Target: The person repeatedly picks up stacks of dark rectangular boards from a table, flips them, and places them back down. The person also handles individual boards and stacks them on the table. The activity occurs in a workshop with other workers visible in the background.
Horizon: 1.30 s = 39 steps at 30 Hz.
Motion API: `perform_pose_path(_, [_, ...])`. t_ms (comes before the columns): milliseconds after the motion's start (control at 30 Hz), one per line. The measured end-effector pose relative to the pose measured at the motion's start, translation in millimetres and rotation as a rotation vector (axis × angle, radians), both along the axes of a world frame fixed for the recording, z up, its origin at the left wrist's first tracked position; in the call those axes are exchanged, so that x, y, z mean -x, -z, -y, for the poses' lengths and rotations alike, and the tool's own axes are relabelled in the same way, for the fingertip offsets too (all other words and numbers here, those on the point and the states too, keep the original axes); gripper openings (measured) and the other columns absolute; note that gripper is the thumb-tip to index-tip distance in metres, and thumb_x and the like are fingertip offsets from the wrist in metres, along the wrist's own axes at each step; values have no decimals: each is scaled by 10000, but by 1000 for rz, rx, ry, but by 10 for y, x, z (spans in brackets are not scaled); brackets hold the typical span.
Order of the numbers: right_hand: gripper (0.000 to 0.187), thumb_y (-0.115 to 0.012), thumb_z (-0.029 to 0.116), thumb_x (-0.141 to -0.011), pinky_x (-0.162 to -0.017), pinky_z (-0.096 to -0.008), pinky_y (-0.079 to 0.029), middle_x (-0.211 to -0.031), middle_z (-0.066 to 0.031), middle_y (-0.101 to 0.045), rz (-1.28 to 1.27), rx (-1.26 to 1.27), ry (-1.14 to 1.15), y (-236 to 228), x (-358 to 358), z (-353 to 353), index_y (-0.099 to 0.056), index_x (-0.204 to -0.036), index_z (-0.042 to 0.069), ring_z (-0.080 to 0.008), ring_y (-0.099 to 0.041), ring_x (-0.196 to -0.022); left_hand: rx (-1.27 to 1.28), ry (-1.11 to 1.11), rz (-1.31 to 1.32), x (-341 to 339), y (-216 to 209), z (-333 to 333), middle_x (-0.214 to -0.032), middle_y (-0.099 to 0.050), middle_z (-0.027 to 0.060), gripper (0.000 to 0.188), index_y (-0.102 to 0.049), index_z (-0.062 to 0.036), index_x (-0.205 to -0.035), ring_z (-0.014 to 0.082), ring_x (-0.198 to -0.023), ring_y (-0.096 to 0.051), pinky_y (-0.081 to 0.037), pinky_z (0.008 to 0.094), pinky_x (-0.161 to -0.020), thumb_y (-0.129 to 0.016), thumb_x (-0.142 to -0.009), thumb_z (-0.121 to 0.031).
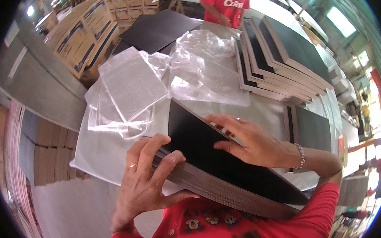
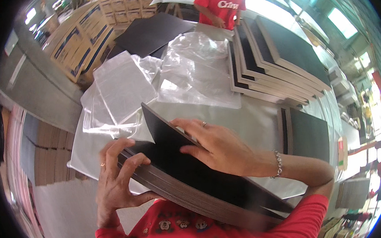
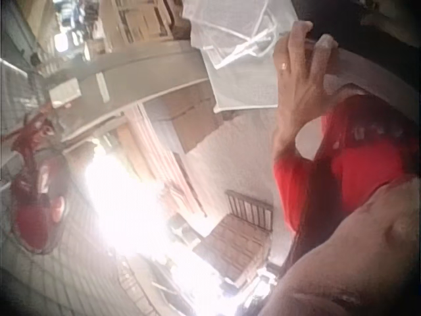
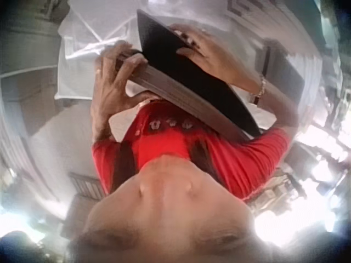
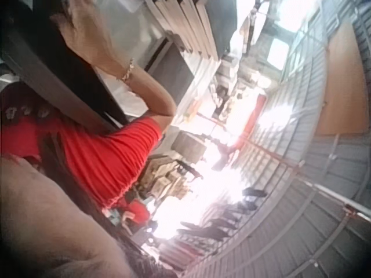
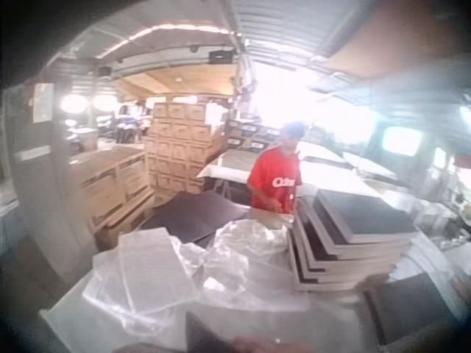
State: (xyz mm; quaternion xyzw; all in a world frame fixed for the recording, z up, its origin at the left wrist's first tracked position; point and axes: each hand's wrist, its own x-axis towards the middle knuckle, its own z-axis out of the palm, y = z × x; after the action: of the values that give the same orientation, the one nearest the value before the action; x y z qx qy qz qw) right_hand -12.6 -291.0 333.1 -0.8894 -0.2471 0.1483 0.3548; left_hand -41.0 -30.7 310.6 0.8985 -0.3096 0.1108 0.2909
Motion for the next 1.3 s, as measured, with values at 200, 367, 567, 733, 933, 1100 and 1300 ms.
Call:
perform_pose_path(200, [622, -537, -50, -818, -801, -417, -483, -1159, -210, -578, -3, 264, 41, -127, 2, 283, -350, -1397, 78, -325, -619, -957, -145, 138, -81, -152, -119, -67, -1071, -508, 30, 625, -595, -195, -1094, 245, -1094, -486, -292, 459, -1011, -846, -554, -384])
perform_pose_path(367, [643, -554, -42, -811, -1006, -364, -385, -1347, -199, -467, 136, 12, -15, 384, -856, 789, -345, -1406, 85, -335, -514, -1186, -74, 191, -47, -182, -63, -117, -1008, -543, 22, 676, -613, -206, -1142, 228, -1024, -524, -337, 458, -979, -849, -529, -369])
perform_pose_path(567, [609, -568, 21, -826, -1086, -374, -312, -1411, -150, -409, 226, 167, 120, 1335, -1627, 1393, -355, -1394, 73, -315, -398, -1298, -78, 246, -112, -239, -119, -205, -1033, -553, 19, 628, -646, -197, -1117, 236, -1016, -538, -352, 445, -975, -850, -524, -240])
perform_pose_path(733, [692, -622, 117, -824, -990, -392, -400, -1260, -271, -472, 332, 842, 98, 1812, -1340, 1352, -280, -1425, 104, -381, -501, -1158, 71, 386, -257, -523, -136, -226, -1085, -523, 45, 663, -671, -186, -1082, 232, -986, -548, -460, 373, -836, -840, -455, -53])
perform_pose_path(933, [556, -614, 194, -856, -967, -432, -414, -1248, -194, -497, -45, 575, 4, 524, -28, 1269, -398, -1362, 116, -351, -521, -1125, 68, 357, -179, -580, -92, -87, -953, -525, 80, 592, -675, -117, -970, 248, -854, -569, -471, 328, -686, -792, -401, -1])
perform_pose_path(1100, [473, -583, 232, -889, -956, -387, -419, -1271, -146, -531, -98, 429, 531, -317, 1480, 1788, -457, -1322, 90, -286, -529, -1127, -93, 356, 68, -623, 177, -380, -1150, -523, 141, 518, -577, -42, -1148, 328, -1142, -467, -338, 437, -992, -720, -699, -257])
perform_pose_path(1300, [628, -560, 482, -880, -1003, -397, -418, -1352, -96, -480, -57, 82, 1206, -71, 3810, 1676, -420, -1378, 127, -273, -499, -1188, -108, 396, 125, -942, 321, -327, -1264, -481, 136, 566, -535, -47, -1245, 316, -1215, -420, -311, 458, -1028, -670, -740, -263])
